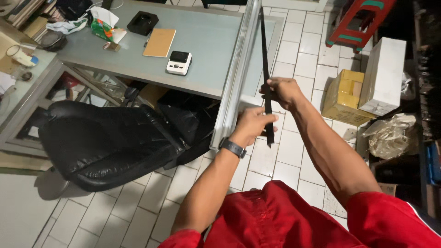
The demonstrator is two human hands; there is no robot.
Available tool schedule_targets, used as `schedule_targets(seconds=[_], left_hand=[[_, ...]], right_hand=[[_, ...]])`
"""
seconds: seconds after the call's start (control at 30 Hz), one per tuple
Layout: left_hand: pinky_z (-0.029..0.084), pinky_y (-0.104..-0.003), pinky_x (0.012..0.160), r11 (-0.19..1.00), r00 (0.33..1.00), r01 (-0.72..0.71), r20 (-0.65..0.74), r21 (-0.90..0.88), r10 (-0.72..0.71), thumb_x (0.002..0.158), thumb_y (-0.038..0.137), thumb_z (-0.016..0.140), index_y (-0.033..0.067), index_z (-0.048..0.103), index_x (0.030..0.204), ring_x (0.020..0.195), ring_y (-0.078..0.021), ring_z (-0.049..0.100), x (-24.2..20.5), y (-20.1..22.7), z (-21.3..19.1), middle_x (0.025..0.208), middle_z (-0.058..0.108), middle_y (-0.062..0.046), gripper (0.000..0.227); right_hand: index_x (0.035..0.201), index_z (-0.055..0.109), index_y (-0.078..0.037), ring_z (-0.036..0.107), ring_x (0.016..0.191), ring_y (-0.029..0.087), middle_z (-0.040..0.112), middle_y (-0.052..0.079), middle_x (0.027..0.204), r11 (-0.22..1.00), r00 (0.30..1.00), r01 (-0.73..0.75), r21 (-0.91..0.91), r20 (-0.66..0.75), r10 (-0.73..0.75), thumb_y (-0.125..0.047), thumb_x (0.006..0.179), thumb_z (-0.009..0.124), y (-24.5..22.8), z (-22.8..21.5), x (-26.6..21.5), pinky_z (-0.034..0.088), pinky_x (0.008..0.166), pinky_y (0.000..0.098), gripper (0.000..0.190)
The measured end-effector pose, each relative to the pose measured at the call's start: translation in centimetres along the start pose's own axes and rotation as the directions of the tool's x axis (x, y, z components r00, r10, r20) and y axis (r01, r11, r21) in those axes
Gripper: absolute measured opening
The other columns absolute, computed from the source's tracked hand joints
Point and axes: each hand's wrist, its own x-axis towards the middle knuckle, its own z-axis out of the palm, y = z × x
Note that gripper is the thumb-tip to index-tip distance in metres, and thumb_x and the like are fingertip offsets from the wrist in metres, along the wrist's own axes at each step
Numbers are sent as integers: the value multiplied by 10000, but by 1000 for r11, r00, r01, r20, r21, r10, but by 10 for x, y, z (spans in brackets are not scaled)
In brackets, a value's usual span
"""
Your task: The person repeatedly picks up long metal profiles from a desk and places them into a vertical storage rack. The person handles the profiles one at a time, moving between the desk and the rack multiple times to organize the materials.
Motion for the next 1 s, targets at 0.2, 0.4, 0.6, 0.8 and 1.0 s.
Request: schedule_targets(seconds=[0.2, 0.4, 0.6, 0.8, 1.0], left_hand=[[635, -485, 680, 855, 969, -198, -34, 480, 244, 781, 135, 763, 28, 723, 1253, 933, -364, 744, -51, -33, -6, 950, 749, -258, 486], [585, -537, 916, 643, 994, -30, -43, 766, 98, 867, 284, 609, -59, 523, 1441, 1128, -396, 674, -81, -47, -7, 1138, 679, -268, 675], [563, -596, 871, 602, 984, 12, -115, 799, 134, 846, 201, 604, 23, 507, 1469, 1066, -505, 667, -115, -72, -26, 1134, 616, -266, 655], [643, -425, 590, 537, 965, 126, -228, 834, 128, 880, 117, 745, 129, 415, 1545, 546, -229, 630, -155, -130, -71, 1344, 549, -298, 743], [566, -474, 765, 620, 934, 281, -359, 732, 1, 846, 227, 634, 258, 495, 1518, 706, -284, 687, -186, -215, -135, 1266, 642, -171, 687]], right_hand=[[1216, 614, 130, 764, 910, 417, 679, 336, 1045, 987, 992, -87, 135, -74, 98, -161, 1000, 670, 46, -12, 10, 666, 741, 562, 367], [1172, 514, 160, 757, 769, 301, 687, 232, 948, 957, 977, -201, 208, -28, 211, -203, 1041, 551, 85, -4, 10, 677, 655, 445, 387], [1217, 617, 121, 706, 897, 337, 656, 259, 1021, 957, 958, -284, 63, 69, 279, -104, 956, 686, 105, -6, 0, 609, 702, 493, 352], [1107, 497, 128, 655, 679, 388, 660, 342, 982, 903, 864, -425, 68, 327, 383, -36, 1077, 356, 133, 1, -19, 632, 578, 459, 219], [859, 424, -140, 571, 705, 198, 391, 28, 817, 832, 755, -541, -121, 367, 544, -64, 987, 650, 187, 6, -46, 625, 883, 408, 271]])
